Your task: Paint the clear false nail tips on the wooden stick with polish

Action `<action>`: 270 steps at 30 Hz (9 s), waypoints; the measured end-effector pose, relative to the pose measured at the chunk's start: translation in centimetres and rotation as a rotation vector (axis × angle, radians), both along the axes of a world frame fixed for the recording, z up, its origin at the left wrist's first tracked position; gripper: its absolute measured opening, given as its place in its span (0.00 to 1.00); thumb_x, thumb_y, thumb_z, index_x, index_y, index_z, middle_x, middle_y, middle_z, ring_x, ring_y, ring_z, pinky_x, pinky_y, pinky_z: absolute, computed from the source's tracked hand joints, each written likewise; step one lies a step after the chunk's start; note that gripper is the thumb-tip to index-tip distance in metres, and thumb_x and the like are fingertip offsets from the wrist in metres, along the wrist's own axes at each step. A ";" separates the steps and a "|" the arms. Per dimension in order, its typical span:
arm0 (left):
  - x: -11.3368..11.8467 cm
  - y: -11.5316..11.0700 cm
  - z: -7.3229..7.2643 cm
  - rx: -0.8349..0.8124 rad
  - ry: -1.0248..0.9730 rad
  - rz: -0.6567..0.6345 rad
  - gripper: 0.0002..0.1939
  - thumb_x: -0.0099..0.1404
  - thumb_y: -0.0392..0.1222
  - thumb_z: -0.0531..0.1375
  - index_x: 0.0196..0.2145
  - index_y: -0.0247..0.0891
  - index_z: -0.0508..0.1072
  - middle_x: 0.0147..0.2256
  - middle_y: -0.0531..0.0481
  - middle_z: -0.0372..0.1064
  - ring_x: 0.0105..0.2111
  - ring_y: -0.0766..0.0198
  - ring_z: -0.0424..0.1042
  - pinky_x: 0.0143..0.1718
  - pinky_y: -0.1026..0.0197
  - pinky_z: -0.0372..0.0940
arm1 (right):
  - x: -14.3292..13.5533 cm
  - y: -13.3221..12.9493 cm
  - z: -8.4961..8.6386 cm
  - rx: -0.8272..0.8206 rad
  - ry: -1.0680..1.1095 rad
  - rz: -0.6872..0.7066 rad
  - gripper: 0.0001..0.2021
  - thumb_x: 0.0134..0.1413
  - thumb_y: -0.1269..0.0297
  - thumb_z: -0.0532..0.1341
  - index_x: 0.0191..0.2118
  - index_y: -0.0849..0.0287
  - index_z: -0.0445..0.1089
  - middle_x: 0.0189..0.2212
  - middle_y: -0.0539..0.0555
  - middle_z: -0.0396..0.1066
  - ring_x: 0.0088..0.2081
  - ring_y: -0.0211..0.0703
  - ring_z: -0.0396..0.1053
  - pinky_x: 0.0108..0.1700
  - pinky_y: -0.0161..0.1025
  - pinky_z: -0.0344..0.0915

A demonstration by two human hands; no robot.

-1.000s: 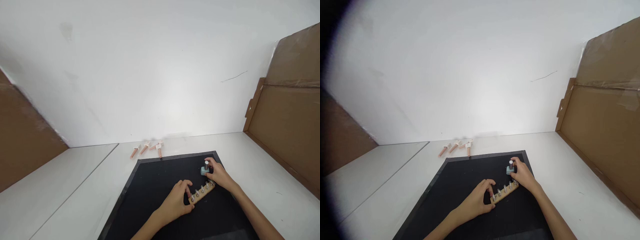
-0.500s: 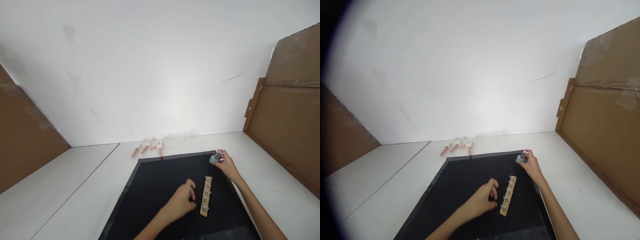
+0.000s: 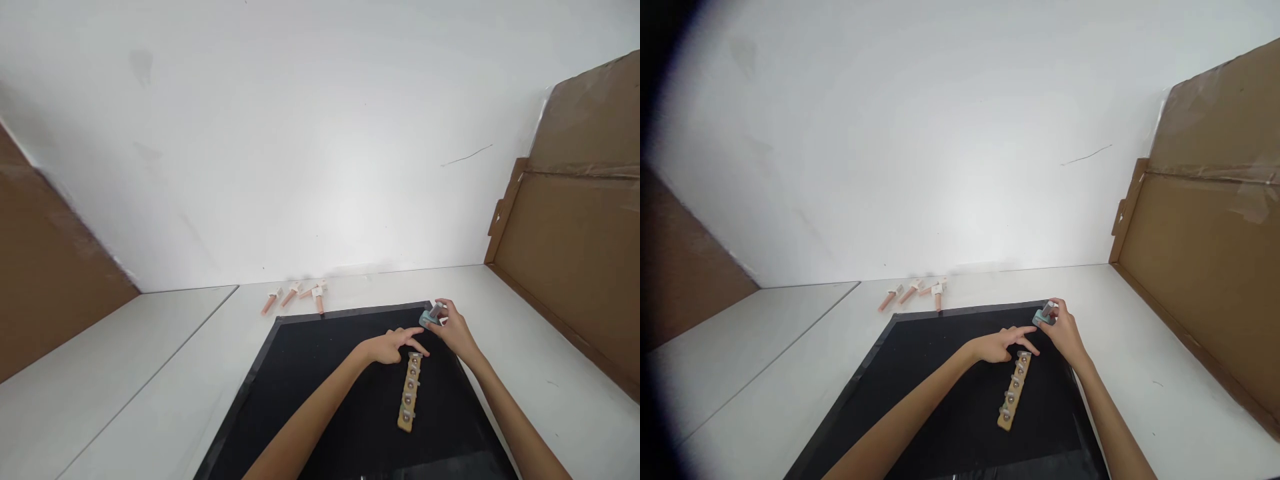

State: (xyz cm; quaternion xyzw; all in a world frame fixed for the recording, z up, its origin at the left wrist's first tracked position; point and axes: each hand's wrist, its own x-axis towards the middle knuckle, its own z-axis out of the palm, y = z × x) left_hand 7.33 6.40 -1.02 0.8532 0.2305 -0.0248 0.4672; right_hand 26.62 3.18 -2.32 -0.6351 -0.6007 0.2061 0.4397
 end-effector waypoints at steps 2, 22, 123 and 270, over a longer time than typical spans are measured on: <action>0.0 -0.2 0.1 0.017 0.007 -0.015 0.48 0.43 0.25 0.49 0.62 0.45 0.40 0.54 0.52 0.65 0.60 0.55 0.47 0.58 0.38 0.27 | 0.0 0.0 0.0 -0.002 -0.001 0.002 0.21 0.38 0.63 0.60 0.43 0.58 0.58 0.29 0.54 0.75 0.34 0.51 0.72 0.37 0.45 0.65; -9.2 -7.1 0.8 0.005 0.012 0.337 0.33 0.44 0.47 0.66 0.49 0.44 0.64 0.44 0.48 0.70 0.56 0.50 0.55 0.57 0.47 0.44 | -3.1 -1.4 -0.5 -0.080 -0.033 0.297 0.23 0.39 0.70 0.61 0.45 0.55 0.57 0.29 0.48 0.72 0.31 0.45 0.70 0.36 0.40 0.64; -8.6 -4.6 1.5 0.290 0.238 0.251 0.14 0.41 0.44 0.67 0.27 0.40 0.68 0.30 0.53 0.67 0.34 0.60 0.64 0.29 0.64 0.53 | -7.1 -1.5 3.5 0.122 -0.092 0.454 0.07 0.58 0.65 0.54 0.38 0.54 0.68 0.31 0.53 0.68 0.31 0.44 0.67 0.31 0.39 0.66; -8.3 -4.8 1.4 -0.706 -1.056 0.677 0.20 0.34 0.37 0.71 0.25 0.37 0.67 0.26 0.57 0.62 0.25 0.72 0.61 0.27 0.67 0.54 | -11.1 -3.6 15.3 -0.004 0.010 0.698 0.03 0.54 0.65 0.59 0.31 0.55 0.68 0.29 0.50 0.67 0.35 0.43 0.64 0.32 0.36 0.62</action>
